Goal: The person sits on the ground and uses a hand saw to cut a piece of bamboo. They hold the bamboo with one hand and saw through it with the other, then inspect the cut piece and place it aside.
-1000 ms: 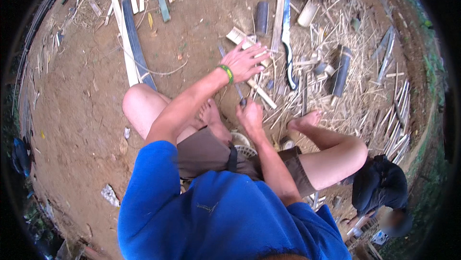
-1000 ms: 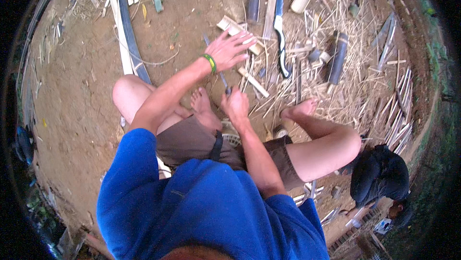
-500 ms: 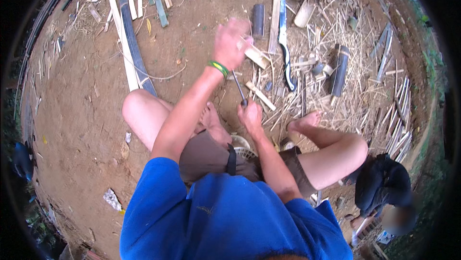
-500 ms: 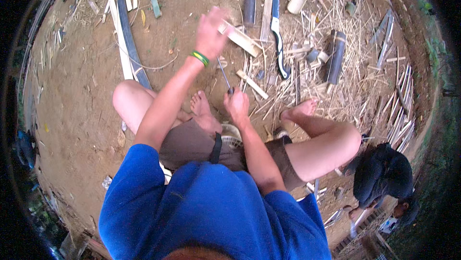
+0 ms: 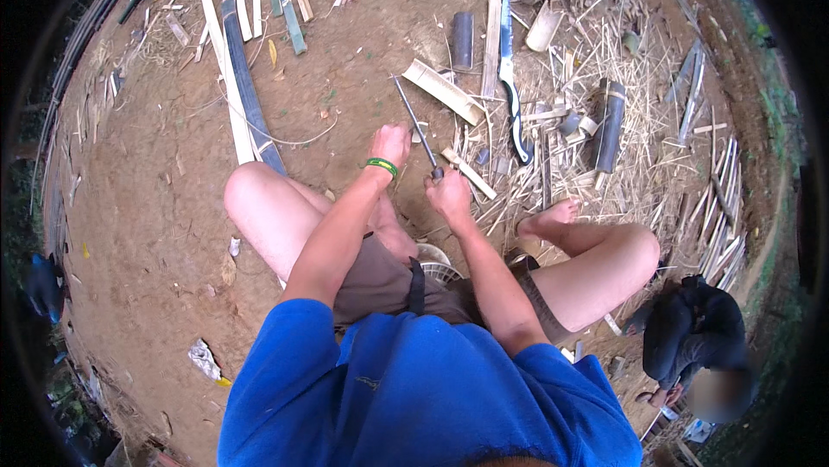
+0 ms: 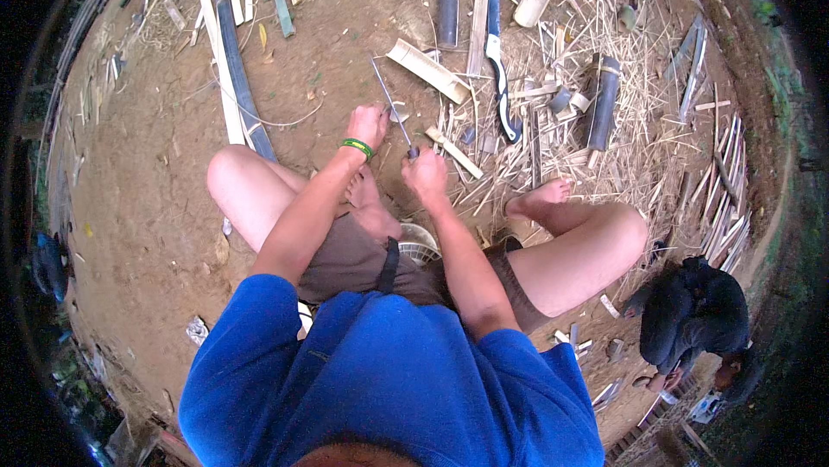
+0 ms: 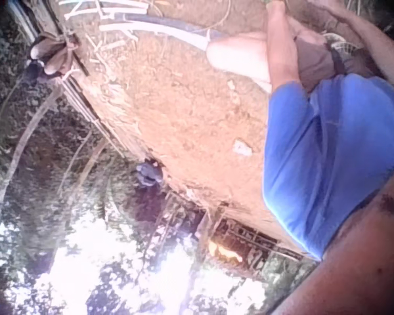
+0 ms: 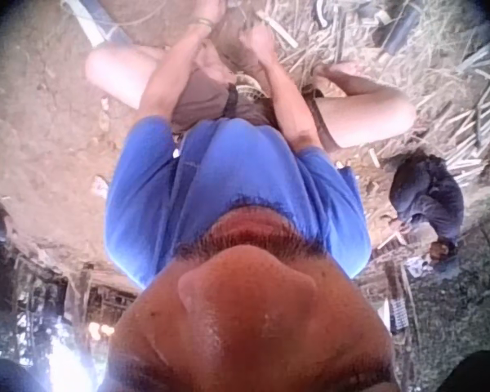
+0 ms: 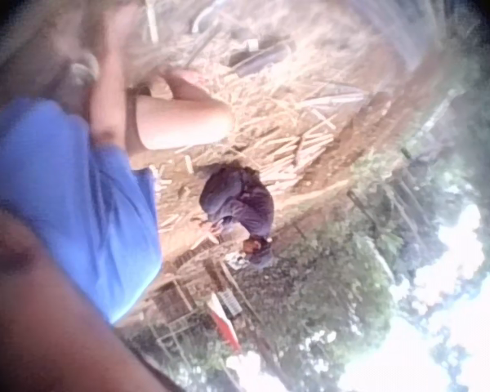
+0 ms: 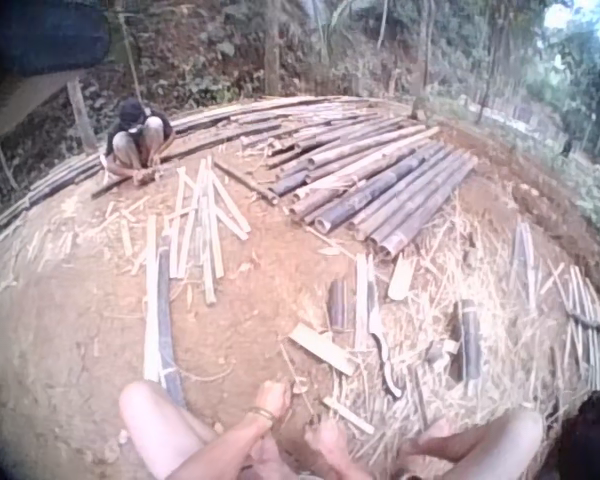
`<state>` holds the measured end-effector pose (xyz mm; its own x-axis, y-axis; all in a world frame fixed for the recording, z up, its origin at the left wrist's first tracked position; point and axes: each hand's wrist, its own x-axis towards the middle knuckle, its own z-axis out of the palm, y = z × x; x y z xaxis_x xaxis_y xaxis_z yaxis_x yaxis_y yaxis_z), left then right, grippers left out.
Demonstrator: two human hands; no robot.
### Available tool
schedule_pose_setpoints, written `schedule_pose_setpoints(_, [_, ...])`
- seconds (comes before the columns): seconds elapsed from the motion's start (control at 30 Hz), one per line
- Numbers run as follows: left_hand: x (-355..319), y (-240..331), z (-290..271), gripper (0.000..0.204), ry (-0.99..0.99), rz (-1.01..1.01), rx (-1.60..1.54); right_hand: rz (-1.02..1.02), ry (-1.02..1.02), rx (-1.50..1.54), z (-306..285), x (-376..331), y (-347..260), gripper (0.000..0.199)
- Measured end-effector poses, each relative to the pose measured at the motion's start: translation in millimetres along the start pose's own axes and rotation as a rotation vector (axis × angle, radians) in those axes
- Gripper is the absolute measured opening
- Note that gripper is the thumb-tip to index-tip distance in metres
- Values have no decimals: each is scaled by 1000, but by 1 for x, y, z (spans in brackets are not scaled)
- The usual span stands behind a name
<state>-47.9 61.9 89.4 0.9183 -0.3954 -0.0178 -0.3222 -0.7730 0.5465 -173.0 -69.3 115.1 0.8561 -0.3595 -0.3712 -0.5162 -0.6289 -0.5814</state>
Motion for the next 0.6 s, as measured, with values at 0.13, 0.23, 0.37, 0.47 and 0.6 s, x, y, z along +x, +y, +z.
schedule_pose_setpoints(0.13, [-6, 2, 12, 17, 68, 39, -19, -24, -135, 81, -18, 16, 17, 34])
schedule_pose_setpoints(0.23, [2, 14, 23, 14, 134, 118, -53, -2, -216, 131, -39, 34, 30, 37])
schedule_pose_setpoints(0.37, [11, 17, 35, 14, 145, 108, 1, 84, -218, 178, -39, 33, 33, 32])
schedule_pose_setpoints(0.47, [7, 6, 26, 21, 56, 92, -55, -86, 49, 71, -2, 16, 34, 31])
schedule_pose_setpoints(0.6, [17, 14, -68, 49, 274, -128, -93, -97, 79, 101, -26, -1, -16, 28])
